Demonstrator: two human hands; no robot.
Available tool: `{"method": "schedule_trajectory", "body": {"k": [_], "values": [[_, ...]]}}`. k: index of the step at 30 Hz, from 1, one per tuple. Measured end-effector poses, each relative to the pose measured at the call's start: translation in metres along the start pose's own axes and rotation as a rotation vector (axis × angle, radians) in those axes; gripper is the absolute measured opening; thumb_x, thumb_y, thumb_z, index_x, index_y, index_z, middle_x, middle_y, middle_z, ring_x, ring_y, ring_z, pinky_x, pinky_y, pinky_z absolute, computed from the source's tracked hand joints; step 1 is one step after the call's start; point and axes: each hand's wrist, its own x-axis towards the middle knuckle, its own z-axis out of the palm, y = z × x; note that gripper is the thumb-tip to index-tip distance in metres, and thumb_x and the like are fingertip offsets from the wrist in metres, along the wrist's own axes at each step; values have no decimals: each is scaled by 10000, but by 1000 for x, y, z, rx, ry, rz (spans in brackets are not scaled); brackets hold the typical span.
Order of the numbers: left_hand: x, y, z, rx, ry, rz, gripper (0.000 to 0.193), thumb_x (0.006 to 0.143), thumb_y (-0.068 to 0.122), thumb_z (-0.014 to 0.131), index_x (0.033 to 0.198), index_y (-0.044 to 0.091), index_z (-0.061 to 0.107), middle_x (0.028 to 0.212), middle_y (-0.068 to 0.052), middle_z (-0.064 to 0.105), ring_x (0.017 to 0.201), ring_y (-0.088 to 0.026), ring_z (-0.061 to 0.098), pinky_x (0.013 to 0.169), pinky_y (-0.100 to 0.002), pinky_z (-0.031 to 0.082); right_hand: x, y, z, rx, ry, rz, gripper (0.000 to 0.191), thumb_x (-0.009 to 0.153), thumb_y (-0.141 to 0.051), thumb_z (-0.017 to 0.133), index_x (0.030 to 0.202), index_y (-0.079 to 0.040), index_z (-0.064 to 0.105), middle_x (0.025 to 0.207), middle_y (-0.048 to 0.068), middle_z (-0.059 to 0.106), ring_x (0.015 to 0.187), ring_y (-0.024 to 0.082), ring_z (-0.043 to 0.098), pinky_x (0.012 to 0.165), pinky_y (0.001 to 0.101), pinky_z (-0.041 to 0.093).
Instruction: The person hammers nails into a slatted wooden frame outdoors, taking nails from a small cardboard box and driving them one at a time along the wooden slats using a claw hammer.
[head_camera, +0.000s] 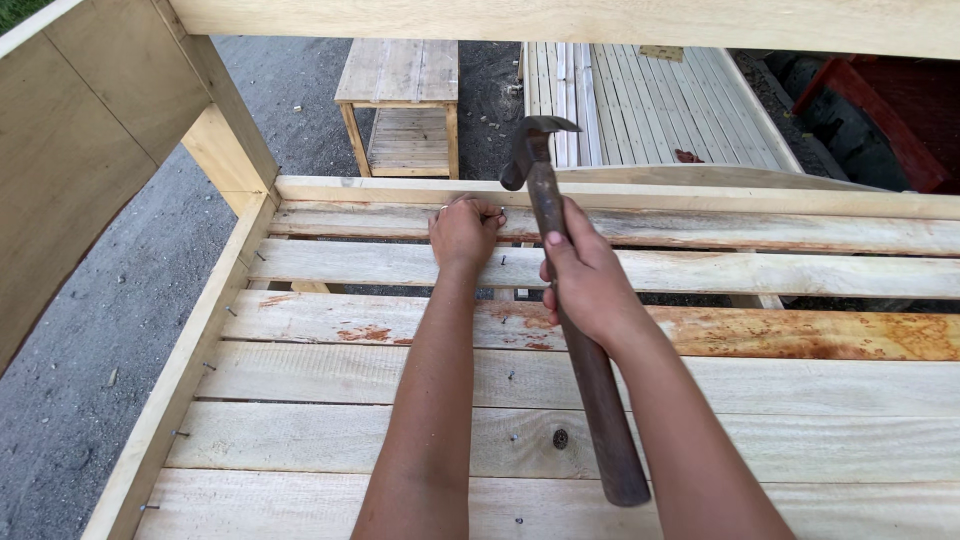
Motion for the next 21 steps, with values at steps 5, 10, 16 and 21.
{"method": "schedule_trajectory", "body": {"k": [5, 10, 16, 21], "values": [[1, -1, 0, -1, 48, 69, 117, 780, 271, 837, 869, 197, 834, 1022, 19, 770, 1090, -207, 652, 1006, -428, 403, 18, 5, 10, -106, -15, 79, 498, 1063, -271, 405, 1556, -322, 355, 789, 39, 566, 564, 130, 558, 520, 348, 555], [-2, -4, -8, -145, 86, 104, 213, 787, 57, 700, 956, 137, 802, 1128, -71, 706, 1028, -295, 673, 926, -414, 512, 5, 17, -2, -26, 45, 84, 517, 1064, -280, 391, 1572, -345, 319, 798, 37, 564, 574, 119, 555, 519, 339, 547], [-7, 6, -2, 77, 8, -173, 250, 951, 98, 586, 1087, 151, 789, 1245, -68, 734, 1126, -311, 694, 1028, -414, 524, -4, -19, -12, -108, 107, -66, 596, 1061, -250, 365, 1618, -353, 183, 787, 28, 578, 562, 107, 557, 509, 320, 558], [-19, -10, -16, 317, -98, 72, 424, 876, 172, 575, 1265, 261, 718, 1388, 9, 636, 1341, -270, 528, 1191, -678, 88, -6, -20, -8, 33, 72, -194, 582, 1060, -238, 397, 1616, -305, 234, 749, 25, 555, 530, 111, 532, 478, 312, 517]]}}
